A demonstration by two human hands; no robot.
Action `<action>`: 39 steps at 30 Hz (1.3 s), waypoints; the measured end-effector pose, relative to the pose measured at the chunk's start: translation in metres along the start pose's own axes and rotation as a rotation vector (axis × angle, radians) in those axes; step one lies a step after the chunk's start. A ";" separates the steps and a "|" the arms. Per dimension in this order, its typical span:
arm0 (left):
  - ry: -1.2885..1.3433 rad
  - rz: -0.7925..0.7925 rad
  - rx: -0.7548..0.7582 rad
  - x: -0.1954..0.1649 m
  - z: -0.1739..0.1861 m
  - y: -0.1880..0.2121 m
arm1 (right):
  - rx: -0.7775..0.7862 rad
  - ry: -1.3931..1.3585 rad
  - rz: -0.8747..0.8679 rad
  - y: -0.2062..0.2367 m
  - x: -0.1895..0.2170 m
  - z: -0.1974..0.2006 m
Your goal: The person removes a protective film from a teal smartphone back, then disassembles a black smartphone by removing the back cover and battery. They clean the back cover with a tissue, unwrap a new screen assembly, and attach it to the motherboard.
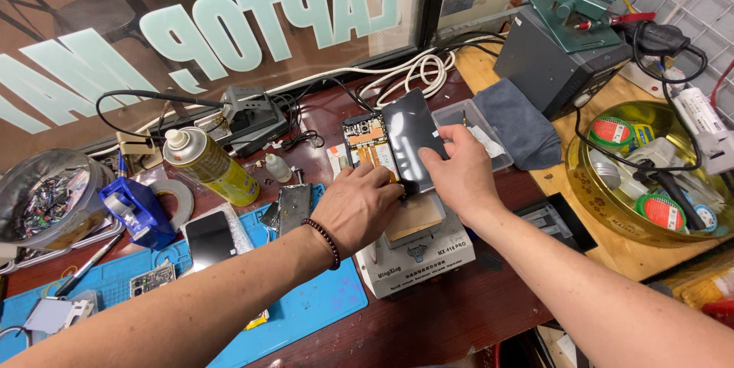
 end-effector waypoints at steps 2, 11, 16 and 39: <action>0.057 0.081 -0.011 0.000 0.003 0.002 | 0.038 -0.127 -0.117 -0.001 -0.002 -0.001; 0.458 0.827 -0.170 0.024 -0.002 0.000 | 0.006 -0.410 -0.412 -0.010 -0.010 0.014; 0.509 1.131 -0.240 0.031 -0.013 0.007 | 0.080 -0.432 -0.411 -0.010 -0.016 0.010; 2.114 0.852 0.027 -0.007 -0.007 -0.019 | 0.429 -1.171 -0.452 0.008 0.008 0.009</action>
Point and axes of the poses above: each hand's wrist, its own y-axis away from the middle knuckle, its own z-axis out of the back of the hand, x = y × z, the point moved 2 cm from there along -y, towards the middle knuckle, and after that the axes turned 9 degrees about -y, right-handed, at the moved point
